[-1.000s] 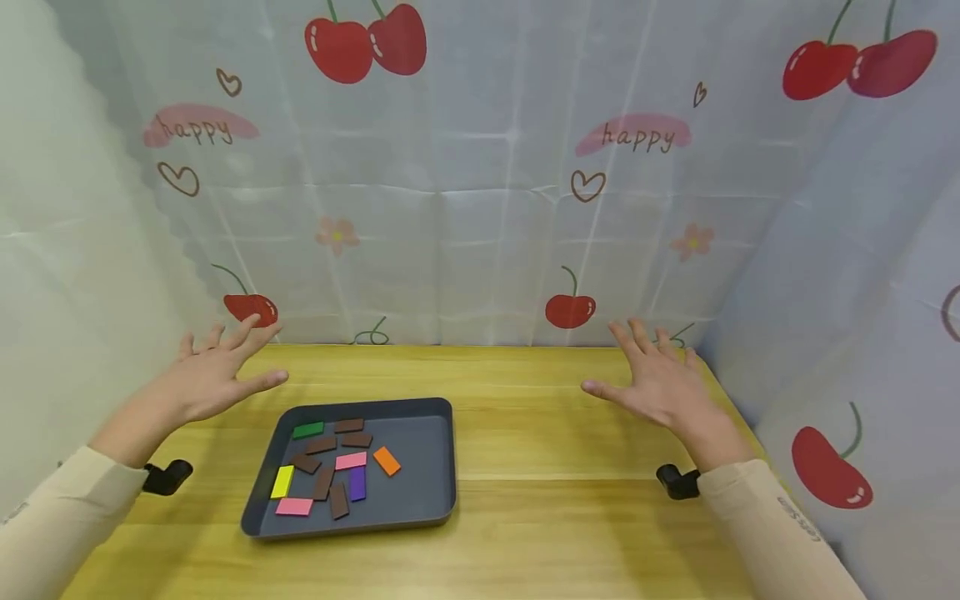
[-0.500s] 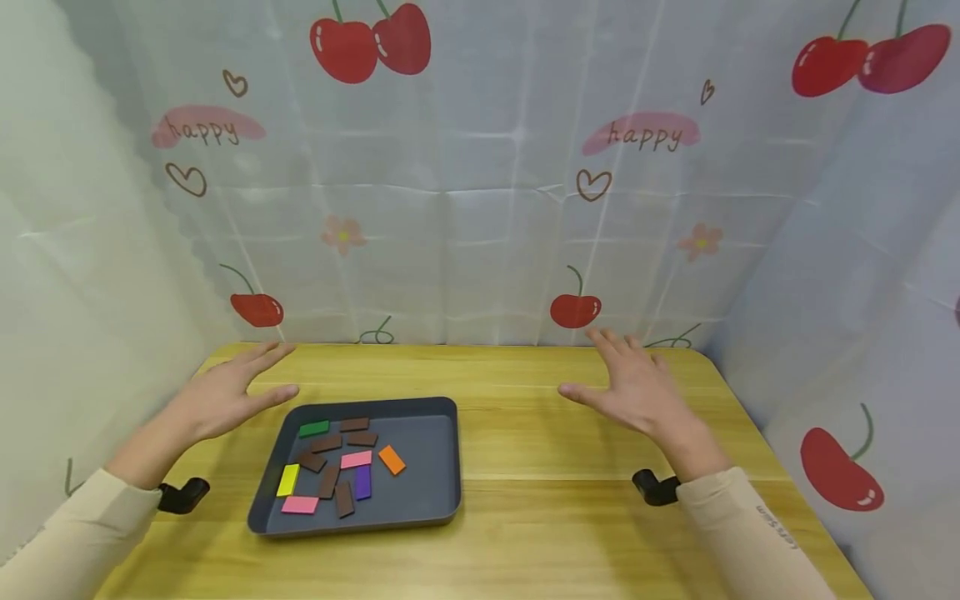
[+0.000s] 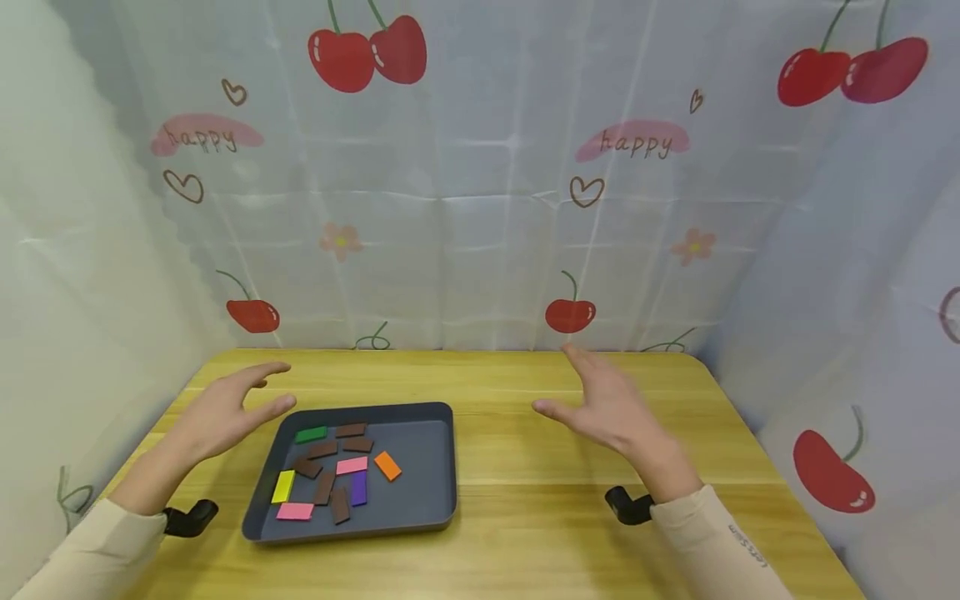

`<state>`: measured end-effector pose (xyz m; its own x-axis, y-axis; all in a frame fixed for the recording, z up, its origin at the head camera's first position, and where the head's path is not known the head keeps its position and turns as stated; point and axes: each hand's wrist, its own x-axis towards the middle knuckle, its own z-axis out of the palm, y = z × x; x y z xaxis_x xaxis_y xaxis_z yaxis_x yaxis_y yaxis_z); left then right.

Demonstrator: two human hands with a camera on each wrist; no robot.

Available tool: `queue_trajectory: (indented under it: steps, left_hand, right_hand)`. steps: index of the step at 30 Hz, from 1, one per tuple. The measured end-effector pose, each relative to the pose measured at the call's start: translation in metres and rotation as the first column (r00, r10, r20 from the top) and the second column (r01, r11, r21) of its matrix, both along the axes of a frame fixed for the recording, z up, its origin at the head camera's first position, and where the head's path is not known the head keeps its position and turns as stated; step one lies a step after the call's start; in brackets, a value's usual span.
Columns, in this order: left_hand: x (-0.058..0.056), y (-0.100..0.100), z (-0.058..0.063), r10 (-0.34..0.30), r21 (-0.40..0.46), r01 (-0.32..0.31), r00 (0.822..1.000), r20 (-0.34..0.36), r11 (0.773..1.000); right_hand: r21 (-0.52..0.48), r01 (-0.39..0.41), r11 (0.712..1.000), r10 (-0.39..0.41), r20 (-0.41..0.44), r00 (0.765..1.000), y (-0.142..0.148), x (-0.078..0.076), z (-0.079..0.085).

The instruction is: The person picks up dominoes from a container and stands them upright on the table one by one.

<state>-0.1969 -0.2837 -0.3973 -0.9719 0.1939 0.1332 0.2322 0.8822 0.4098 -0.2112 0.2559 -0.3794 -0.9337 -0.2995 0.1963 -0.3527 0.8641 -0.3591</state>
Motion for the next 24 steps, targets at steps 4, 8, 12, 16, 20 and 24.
queue_trajectory:
  steps: [4, 8, 12, 16, 20, 24]
  left_hand:
    - [0.005, -0.001, -0.004, -0.004, 0.029, 0.005, 1.000, -0.020, 1.000]
    - [0.008, 0.000, -0.008, -0.013, 0.052, 0.015, 0.999, -0.029, 0.999]
    - [0.009, 0.003, -0.017, -0.007, 0.086, 0.010, 0.999, -0.032, 0.996]
    - [0.011, 0.002, -0.026, 0.008, 0.111, -0.004, 0.999, -0.032, 0.994]
    - [0.013, 0.001, -0.034, 0.019, 0.131, -0.014, 0.999, -0.038, 0.991]
    - [0.014, 0.000, -0.039, 0.018, 0.174, -0.012, 0.999, -0.033, 0.985]
  right_hand:
    - [-0.067, -0.022, 0.998, 0.021, -0.024, 0.999, -0.012, -0.001, -0.004]
    - [-0.105, -0.029, 0.994, 0.026, -0.036, 0.999, -0.021, 0.000, -0.008]
    - [-0.124, -0.038, 0.992, 0.034, -0.034, 0.999, -0.030, 0.003, -0.009]
    - [-0.137, -0.053, 0.989, 0.048, -0.035, 0.998, -0.044, 0.005, -0.009]
    - [-0.157, -0.072, 0.985, 0.069, -0.027, 0.997, -0.058, 0.005, -0.010]
    - [-0.194, -0.086, 0.977, 0.085, -0.012, 0.996, -0.073, 0.003, -0.012]
